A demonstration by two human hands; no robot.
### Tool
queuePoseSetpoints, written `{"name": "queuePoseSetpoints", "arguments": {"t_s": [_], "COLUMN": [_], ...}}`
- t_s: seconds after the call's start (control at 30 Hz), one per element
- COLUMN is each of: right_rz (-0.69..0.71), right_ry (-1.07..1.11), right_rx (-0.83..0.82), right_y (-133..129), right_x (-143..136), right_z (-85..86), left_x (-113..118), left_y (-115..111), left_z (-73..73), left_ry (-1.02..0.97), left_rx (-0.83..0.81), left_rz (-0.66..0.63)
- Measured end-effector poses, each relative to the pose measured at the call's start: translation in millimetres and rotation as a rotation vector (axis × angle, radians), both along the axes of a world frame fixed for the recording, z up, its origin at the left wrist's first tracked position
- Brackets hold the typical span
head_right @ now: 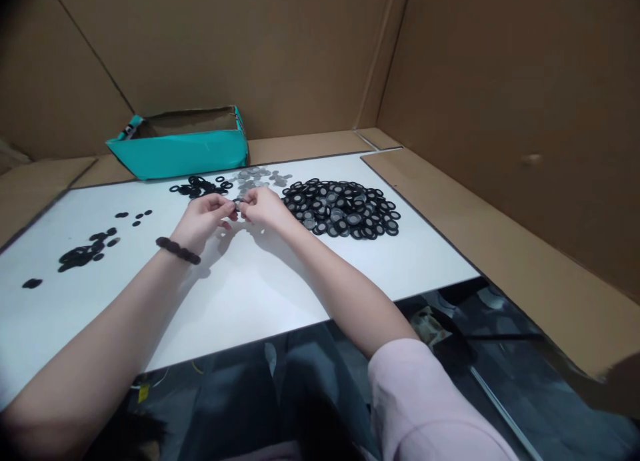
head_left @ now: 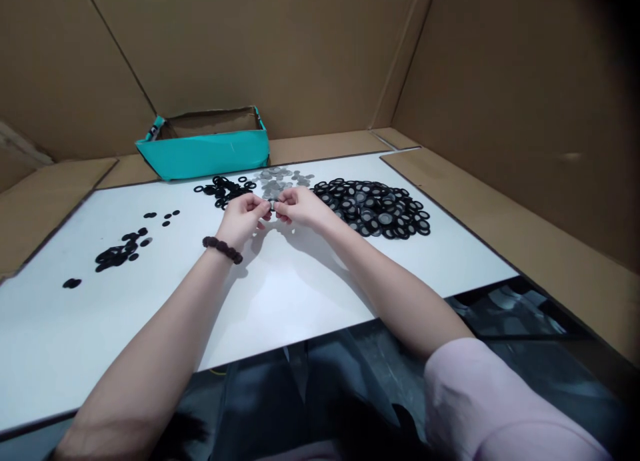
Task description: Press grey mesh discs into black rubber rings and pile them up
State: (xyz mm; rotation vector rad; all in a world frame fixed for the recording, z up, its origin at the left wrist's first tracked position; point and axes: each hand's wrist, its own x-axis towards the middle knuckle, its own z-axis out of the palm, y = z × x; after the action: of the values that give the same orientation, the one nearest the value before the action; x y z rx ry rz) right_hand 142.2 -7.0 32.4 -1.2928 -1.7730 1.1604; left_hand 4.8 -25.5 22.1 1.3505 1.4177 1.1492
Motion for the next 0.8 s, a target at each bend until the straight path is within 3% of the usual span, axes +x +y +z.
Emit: {"name": "queuePoseSetpoints", "arguments": {"t_s": [0.2,0.37,0.5,0.67,0.8], "right_rz": [0.004,-0.062,-0.133,-0.096,-0.07], "right_ry": [0.147,0.469,0.577,0.491,0.381], "right_rx": [-0.07,-0.263,-0.278,-0.301,-0.151], "right_y": [5,0,-5,-5,0], "right_x": [0,-14,-20,-16,-14], "right_z": [-6.2,-11.7,-11.7,-5.1,-9.5], "left_x": [5,9,11,6,6], "left_y": [-4,-2,0,4,3], "left_z": [-3.6,-13.4,-16.9,-14.5,-11.9], "left_ry": [-0.018,0.078,0.027,0.101,0.139], "left_rx": [0.004,0.19,0.175,0.123,0.115], "left_rz": [0.004,0.178,0.195,0.175,0.135]}}
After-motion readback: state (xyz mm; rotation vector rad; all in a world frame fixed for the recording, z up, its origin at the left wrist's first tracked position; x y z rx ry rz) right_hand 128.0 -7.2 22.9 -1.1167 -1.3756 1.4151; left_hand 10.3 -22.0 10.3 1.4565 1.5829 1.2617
